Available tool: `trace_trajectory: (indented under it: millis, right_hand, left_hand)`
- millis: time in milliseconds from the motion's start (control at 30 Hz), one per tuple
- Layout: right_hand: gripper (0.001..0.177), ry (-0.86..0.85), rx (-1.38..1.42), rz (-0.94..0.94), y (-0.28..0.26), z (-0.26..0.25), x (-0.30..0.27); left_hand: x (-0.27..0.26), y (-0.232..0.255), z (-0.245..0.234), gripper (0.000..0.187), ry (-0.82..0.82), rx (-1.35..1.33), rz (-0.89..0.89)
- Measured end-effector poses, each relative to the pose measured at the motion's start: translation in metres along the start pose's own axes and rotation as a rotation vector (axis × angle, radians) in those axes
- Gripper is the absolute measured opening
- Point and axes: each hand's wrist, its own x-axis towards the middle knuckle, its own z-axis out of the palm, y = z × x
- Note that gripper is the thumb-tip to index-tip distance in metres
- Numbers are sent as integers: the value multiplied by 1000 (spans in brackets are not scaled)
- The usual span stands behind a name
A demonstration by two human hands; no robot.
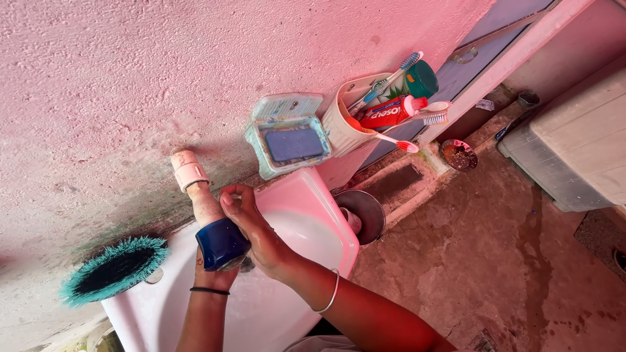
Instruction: Cleaning a bathroom sink and water tap with a green cloth.
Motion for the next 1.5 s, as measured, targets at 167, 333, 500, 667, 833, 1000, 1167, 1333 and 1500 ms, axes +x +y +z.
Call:
trace_trajectory:
  millis: [167,333,500,667,833,1000,1167,1333,1500]
  right_hand:
    - [62,-18,-97,23,-4,-6,-14]
    - [66,53,-204,32,11,-23,-5]
    - [55,-12,-743,-85,54,-49,16]
    - [79,-94,-943,67,98,-80,26]
    - [32,-174,-1191,-40,131,-125,37]
    - [85,-192,-1106,-349,105,-92,18]
    - [75,-191,-942,-325,94,-86,29]
    - [50,-269,-956,-168,100,-102,33]
    - [51,-196,-634,-34,91,-88,26]
  left_hand:
    - [-4,-5,-3,32,-147,101,11]
    - [-6,-20,-20,40,-11,113,47]
    - [15,-40,-81,51,359,1214,710]
    - [-11,-7,-60,18,332,1788,582]
    - [-25,18,-25,20,286,1839,685]
    - [-5,12,-24,29,124,1488,734]
    - [-13,30,-16,40,-198,1113,588]
    - [-26,38,-19,38,-11,1676,661]
    - [-20,25,-46,37,160,1555,644]
